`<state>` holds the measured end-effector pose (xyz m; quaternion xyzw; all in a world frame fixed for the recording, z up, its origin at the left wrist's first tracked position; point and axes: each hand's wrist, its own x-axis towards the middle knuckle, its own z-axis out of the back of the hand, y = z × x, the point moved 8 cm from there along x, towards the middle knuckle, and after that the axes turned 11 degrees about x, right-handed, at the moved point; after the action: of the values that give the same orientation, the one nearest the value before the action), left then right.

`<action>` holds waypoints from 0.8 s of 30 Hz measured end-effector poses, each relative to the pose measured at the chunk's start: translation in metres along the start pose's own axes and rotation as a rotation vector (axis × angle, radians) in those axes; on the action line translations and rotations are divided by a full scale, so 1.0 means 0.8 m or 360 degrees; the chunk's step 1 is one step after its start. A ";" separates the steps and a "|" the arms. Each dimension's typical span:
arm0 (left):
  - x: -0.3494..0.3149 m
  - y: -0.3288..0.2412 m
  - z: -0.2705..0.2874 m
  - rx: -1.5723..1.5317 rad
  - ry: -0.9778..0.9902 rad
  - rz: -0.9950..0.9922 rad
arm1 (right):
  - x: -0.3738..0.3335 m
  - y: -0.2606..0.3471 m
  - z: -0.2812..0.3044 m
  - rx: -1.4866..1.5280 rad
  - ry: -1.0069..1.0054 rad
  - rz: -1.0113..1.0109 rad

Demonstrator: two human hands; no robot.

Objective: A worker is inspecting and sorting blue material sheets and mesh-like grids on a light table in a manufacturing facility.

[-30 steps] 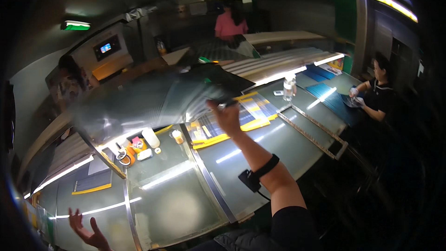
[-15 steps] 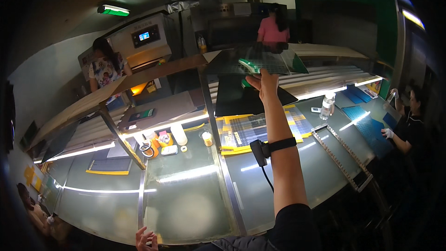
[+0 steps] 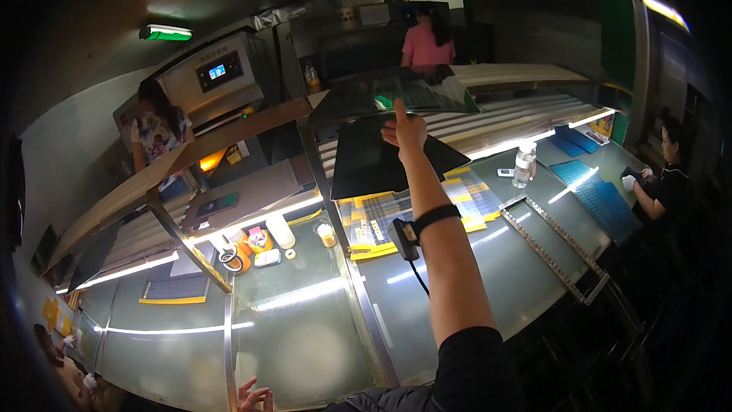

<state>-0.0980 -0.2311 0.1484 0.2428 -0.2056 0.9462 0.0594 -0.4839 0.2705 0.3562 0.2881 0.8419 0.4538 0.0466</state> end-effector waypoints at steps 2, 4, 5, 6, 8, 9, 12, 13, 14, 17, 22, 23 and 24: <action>0.001 -0.001 0.001 0.0016 -0.0003 0.0011 | -0.008 0.012 0.045 -0.0385 -0.0453 0.0452; -0.003 -0.004 0.006 0.0036 -0.0096 -0.0026 | -0.032 0.014 0.113 -0.0232 -0.0659 0.1126; -0.007 -0.005 0.005 0.0035 -0.0087 -0.0023 | -0.049 -0.004 0.163 -0.0470 -0.1128 0.1047; -0.009 0.005 -0.005 -0.0051 0.0039 0.0161 | -0.050 -0.036 0.209 -0.0393 -0.1417 0.0704; -0.012 0.019 -0.009 -0.0107 0.0155 0.0365 | -0.050 -0.129 0.203 0.0412 -0.1163 -0.0096; -0.009 0.015 -0.009 -0.0048 0.0203 0.0286 | -0.054 -0.139 0.202 0.0419 -0.1160 -0.0096; 0.001 0.001 -0.013 -0.0023 0.0260 0.0168 | -0.032 -0.189 0.119 0.1126 -0.0138 -0.0645; 0.007 -0.007 -0.020 -0.0081 0.0294 0.0109 | -0.019 -0.186 0.132 0.1049 -0.0190 -0.0528; 0.013 -0.012 -0.026 -0.0098 0.0288 0.0088 | -0.007 -0.180 0.148 0.0970 -0.0245 -0.0407; 0.007 -0.013 -0.009 0.0002 0.0268 -0.0072 | -0.037 -0.170 0.147 0.0868 -0.0505 -0.0303; -0.011 0.012 -0.009 -0.0232 0.0342 -0.0083 | -0.121 -0.116 0.256 0.0852 -0.0087 0.0000; -0.016 0.023 -0.012 -0.0282 0.0366 -0.0054 | -0.159 -0.093 0.280 0.0819 -0.0011 -0.0003; -0.017 0.026 -0.010 -0.0289 0.0368 -0.0057 | -0.212 -0.056 0.289 0.0871 -0.0010 0.0040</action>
<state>-0.0939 -0.2469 0.1278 0.1294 -0.2777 0.9441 0.1214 -0.2847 0.3322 0.1547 0.3018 0.9295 0.2091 -0.0360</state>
